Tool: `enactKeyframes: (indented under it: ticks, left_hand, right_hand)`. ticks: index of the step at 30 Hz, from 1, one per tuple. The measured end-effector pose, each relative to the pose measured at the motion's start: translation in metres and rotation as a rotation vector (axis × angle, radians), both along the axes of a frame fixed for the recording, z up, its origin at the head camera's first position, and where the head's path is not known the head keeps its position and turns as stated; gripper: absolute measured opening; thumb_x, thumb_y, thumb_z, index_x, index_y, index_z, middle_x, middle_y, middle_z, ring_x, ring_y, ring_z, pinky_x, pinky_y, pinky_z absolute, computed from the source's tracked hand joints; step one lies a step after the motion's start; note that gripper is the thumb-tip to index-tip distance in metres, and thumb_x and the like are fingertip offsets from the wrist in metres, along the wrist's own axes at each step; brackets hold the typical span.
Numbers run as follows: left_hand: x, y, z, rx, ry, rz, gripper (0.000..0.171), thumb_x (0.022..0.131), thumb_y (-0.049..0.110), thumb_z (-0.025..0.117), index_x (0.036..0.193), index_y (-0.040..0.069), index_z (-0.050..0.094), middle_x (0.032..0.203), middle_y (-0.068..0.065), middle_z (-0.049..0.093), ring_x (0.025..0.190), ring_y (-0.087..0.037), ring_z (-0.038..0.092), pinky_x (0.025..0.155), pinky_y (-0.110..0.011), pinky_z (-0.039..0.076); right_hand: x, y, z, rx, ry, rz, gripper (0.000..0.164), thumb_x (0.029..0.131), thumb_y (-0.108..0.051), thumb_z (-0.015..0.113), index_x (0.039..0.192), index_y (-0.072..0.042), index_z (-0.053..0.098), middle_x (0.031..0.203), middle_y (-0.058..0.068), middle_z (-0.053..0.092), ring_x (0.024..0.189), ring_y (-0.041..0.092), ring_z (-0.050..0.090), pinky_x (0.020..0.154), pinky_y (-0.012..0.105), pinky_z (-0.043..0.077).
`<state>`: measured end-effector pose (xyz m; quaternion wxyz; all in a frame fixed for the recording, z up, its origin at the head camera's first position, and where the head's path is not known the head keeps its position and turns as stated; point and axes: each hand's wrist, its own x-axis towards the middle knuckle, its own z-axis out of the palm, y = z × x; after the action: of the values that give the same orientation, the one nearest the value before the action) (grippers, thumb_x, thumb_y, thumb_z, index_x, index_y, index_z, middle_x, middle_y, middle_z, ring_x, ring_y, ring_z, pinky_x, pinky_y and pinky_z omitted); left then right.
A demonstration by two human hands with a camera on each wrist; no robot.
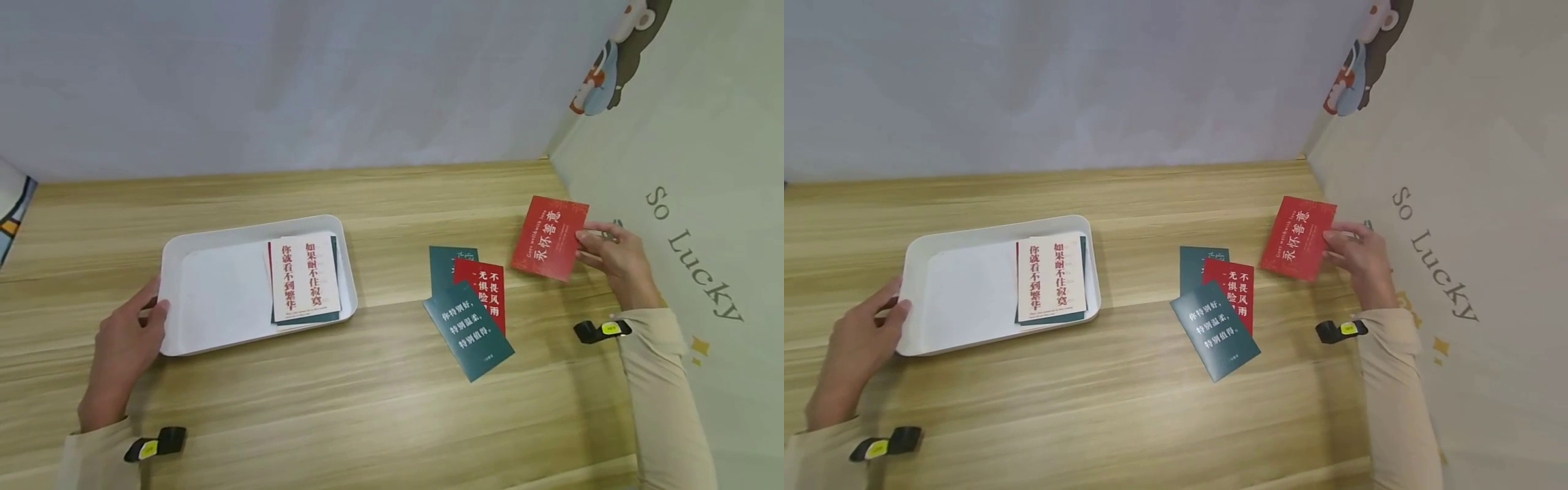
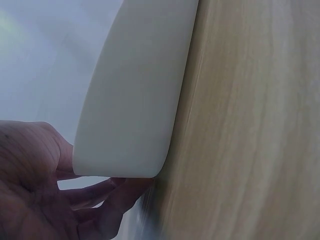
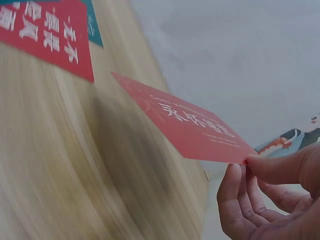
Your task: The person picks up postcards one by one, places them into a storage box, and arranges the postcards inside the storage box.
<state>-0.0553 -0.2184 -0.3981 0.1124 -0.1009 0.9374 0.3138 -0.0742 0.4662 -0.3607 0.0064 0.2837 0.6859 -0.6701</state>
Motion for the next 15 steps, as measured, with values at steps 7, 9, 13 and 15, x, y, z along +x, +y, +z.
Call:
enactKeyframes:
  ticks: [7,9,13,15]
  left_hand:
    - [0.000,0.001,0.000,-0.007,-0.001,0.005,0.058,0.114,0.027,0.032,0.166,0.009,0.017,0.154,-0.039,0.041,0.131,-0.059,0.049,0.096,-0.066,0.048]
    - [0.000,0.001,0.000,-0.008,0.000,0.006,0.058,0.114,0.027,0.032,0.166,0.009,0.016,0.155,-0.038,0.040,0.131,-0.059,0.049,0.097,-0.067,0.048]
    - [0.000,0.002,0.000,-0.009,0.005,0.010,0.058,0.114,0.027,0.032,0.166,0.009,0.017,0.154,-0.039,0.041,0.131,-0.059,0.050,0.098,-0.068,0.048]
    - [0.000,0.002,-0.001,-0.010,0.010,0.011,0.058,0.113,0.027,0.032,0.166,0.009,0.018,0.153,-0.039,0.043,0.131,-0.059,0.050,0.097,-0.067,0.048]
  right_hand:
    - [-0.004,-0.023,0.003,-0.055,0.059,0.100,0.021,0.099,-0.011,0.071,0.117,-0.012,0.060,0.086,-0.008,0.073,0.078,0.005,0.070,0.073,0.021,0.061]
    - [-0.006,-0.030,0.003,-0.050,0.061,0.132,0.021,0.100,-0.012,0.071,0.118,-0.012,0.061,0.087,-0.009,0.072,0.080,0.005,0.069,0.074,0.021,0.061]
    - [-0.010,-0.044,0.005,-0.060,0.062,0.179,0.024,0.100,-0.012,0.071,0.121,-0.009,0.059,0.090,-0.008,0.070,0.081,0.006,0.068,0.074,0.021,0.061]
    - [-0.012,-0.051,0.006,-0.065,0.056,0.200,0.025,0.100,-0.012,0.071,0.122,-0.008,0.059,0.090,-0.008,0.071,0.081,0.006,0.068,0.074,0.021,0.061]
